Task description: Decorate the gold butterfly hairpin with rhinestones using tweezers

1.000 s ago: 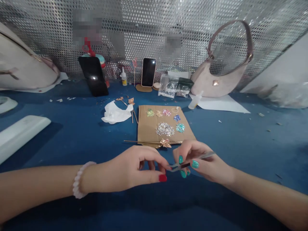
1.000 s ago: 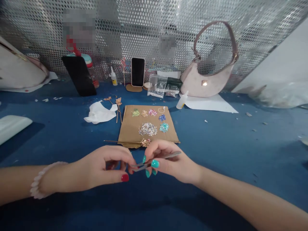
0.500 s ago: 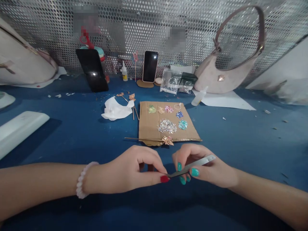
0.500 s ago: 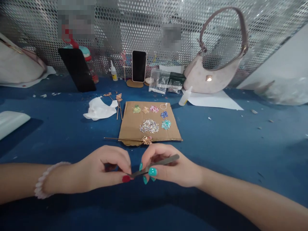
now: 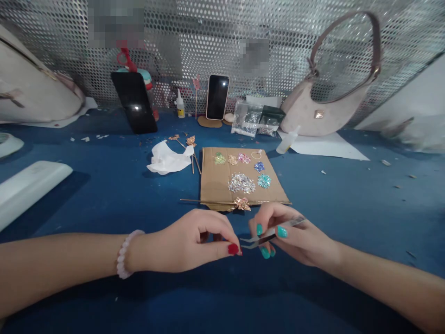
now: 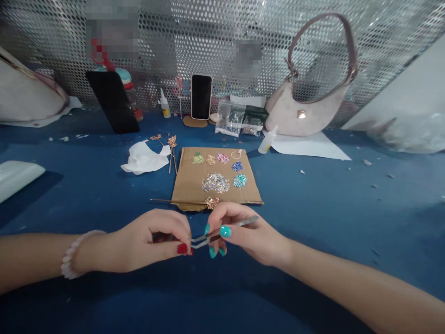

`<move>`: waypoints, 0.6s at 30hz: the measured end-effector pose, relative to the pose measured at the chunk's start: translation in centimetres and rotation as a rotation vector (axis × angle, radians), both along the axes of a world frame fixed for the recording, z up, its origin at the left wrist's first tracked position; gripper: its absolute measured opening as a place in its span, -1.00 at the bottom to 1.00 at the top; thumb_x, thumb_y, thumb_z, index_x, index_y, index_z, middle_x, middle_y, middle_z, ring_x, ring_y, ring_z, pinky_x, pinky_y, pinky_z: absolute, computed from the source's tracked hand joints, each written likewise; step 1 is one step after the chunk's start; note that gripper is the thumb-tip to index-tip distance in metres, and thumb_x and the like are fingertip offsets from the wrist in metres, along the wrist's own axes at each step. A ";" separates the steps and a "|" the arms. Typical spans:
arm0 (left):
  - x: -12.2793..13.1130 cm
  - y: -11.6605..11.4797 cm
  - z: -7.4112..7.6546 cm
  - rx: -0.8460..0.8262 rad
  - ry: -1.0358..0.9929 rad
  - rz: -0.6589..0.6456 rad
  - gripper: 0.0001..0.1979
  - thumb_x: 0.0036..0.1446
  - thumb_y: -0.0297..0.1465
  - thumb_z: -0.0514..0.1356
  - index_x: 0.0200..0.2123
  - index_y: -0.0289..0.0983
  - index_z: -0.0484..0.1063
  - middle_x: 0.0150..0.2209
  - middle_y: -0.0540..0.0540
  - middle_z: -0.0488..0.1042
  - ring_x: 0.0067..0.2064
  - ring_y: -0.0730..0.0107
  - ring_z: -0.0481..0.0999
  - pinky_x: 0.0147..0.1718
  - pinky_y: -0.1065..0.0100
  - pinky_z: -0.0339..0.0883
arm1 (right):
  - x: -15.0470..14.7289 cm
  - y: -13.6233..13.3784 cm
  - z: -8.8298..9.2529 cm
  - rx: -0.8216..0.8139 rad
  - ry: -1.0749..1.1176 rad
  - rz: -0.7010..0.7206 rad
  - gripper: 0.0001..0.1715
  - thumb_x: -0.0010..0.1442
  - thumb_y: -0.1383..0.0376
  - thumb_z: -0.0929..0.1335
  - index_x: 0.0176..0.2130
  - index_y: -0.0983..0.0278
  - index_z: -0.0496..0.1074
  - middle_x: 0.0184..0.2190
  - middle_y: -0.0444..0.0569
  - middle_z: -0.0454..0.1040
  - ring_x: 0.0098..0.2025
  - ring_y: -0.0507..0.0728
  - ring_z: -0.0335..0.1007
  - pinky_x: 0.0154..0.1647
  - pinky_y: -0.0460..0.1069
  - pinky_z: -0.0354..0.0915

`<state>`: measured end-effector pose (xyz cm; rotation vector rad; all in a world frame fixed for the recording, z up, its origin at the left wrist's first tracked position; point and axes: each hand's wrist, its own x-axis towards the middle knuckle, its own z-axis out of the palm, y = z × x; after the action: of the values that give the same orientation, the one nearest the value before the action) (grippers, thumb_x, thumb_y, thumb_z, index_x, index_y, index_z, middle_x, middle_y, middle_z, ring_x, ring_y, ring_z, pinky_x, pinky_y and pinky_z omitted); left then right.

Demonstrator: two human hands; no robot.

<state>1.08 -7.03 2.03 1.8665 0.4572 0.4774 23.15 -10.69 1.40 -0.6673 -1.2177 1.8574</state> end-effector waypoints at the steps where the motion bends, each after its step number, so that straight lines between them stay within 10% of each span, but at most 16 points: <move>1: 0.0 0.0 0.0 -0.041 0.012 -0.001 -0.86 0.14 -0.43 0.14 -0.36 -0.33 0.50 -0.39 -0.07 0.45 -0.43 0.53 0.40 -0.48 0.53 0.26 | 0.0 0.0 0.1 -0.004 -0.009 0.000 -0.79 0.09 0.19 0.39 -0.34 0.30 0.43 -0.49 -0.10 0.41 -0.47 -0.03 0.38 -0.51 -0.14 0.24; 18: 0.1 -0.2 -0.5 -0.365 0.090 0.076 -0.87 0.03 -0.37 0.18 -0.36 -0.31 0.43 -0.45 -0.02 0.36 -0.48 0.53 0.31 -0.53 0.50 0.24 | -0.1 0.0 0.2 0.058 -0.045 0.018 -0.85 0.08 0.25 0.40 -0.33 0.29 0.44 -0.47 -0.09 0.45 -0.46 -0.04 0.35 -0.50 -0.14 0.24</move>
<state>1.23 -7.24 1.53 1.5264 0.6329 0.3352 23.07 -10.69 1.63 -0.6716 -1.3061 1.8237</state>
